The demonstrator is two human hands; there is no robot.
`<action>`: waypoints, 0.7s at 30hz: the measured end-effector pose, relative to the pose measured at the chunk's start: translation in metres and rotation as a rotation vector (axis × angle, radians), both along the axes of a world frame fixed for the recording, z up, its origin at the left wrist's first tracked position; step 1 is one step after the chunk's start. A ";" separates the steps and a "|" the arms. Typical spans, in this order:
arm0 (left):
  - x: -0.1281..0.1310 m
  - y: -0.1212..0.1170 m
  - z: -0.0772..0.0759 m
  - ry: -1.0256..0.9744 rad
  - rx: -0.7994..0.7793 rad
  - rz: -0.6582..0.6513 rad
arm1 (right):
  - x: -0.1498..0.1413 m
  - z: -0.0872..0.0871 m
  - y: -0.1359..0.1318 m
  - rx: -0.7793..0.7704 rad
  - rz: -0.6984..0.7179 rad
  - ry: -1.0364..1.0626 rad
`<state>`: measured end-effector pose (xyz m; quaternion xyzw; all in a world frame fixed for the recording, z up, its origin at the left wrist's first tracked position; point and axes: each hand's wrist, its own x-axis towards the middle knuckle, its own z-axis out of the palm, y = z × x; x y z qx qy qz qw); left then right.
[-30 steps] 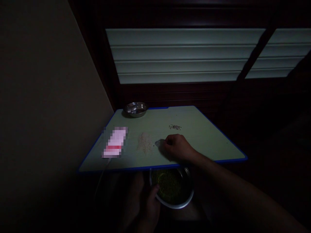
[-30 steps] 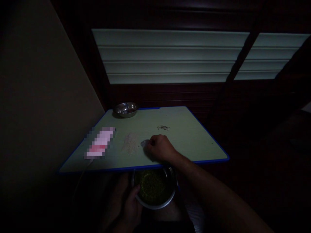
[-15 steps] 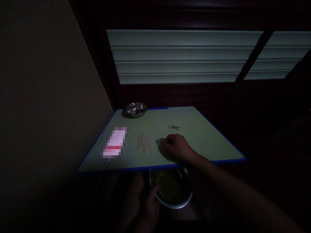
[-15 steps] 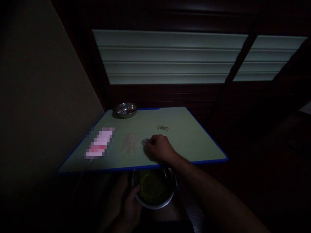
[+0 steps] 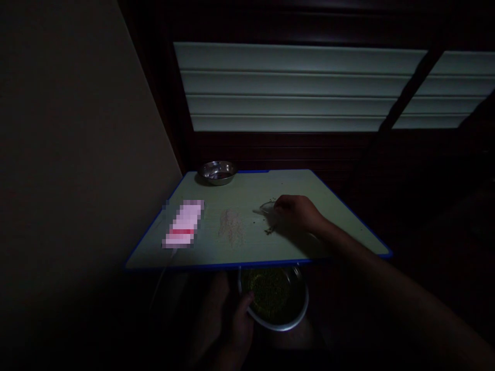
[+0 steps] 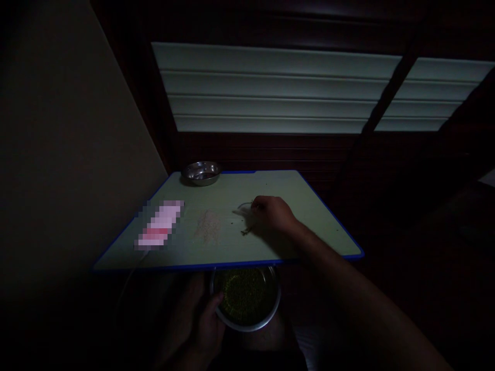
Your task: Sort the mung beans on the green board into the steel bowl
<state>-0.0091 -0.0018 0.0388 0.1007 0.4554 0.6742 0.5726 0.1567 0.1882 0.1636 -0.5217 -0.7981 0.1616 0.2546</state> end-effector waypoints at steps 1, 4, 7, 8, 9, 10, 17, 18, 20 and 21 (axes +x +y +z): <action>0.001 0.001 -0.001 -0.004 -0.006 0.002 | -0.003 0.001 0.004 0.009 0.025 -0.056; 0.002 0.001 -0.002 -0.004 -0.019 -0.016 | -0.014 0.001 0.011 0.068 0.126 -0.191; 0.003 0.002 -0.002 0.016 -0.006 -0.009 | -0.021 0.000 0.011 0.112 0.251 -0.268; 0.003 0.002 -0.002 0.015 -0.008 -0.004 | -0.021 -0.001 0.010 0.119 0.295 -0.276; 0.003 0.003 -0.002 0.007 -0.015 0.004 | -0.020 -0.001 0.008 0.125 0.335 -0.276; 0.003 0.003 -0.001 -0.002 -0.019 0.009 | -0.017 -0.001 0.006 0.130 0.370 -0.265; 0.002 0.002 -0.012 -0.049 -0.029 0.010 | 0.005 -0.001 -0.010 0.142 0.527 -0.111; 0.003 0.002 -0.017 -0.090 -0.058 0.003 | 0.007 -0.001 -0.013 0.130 0.531 -0.103; 0.003 0.003 -0.027 -0.142 -0.088 -0.017 | 0.009 0.002 -0.018 0.095 0.523 -0.094; 0.003 0.004 -0.031 -0.155 -0.101 -0.033 | 0.009 0.003 -0.020 0.077 0.516 -0.087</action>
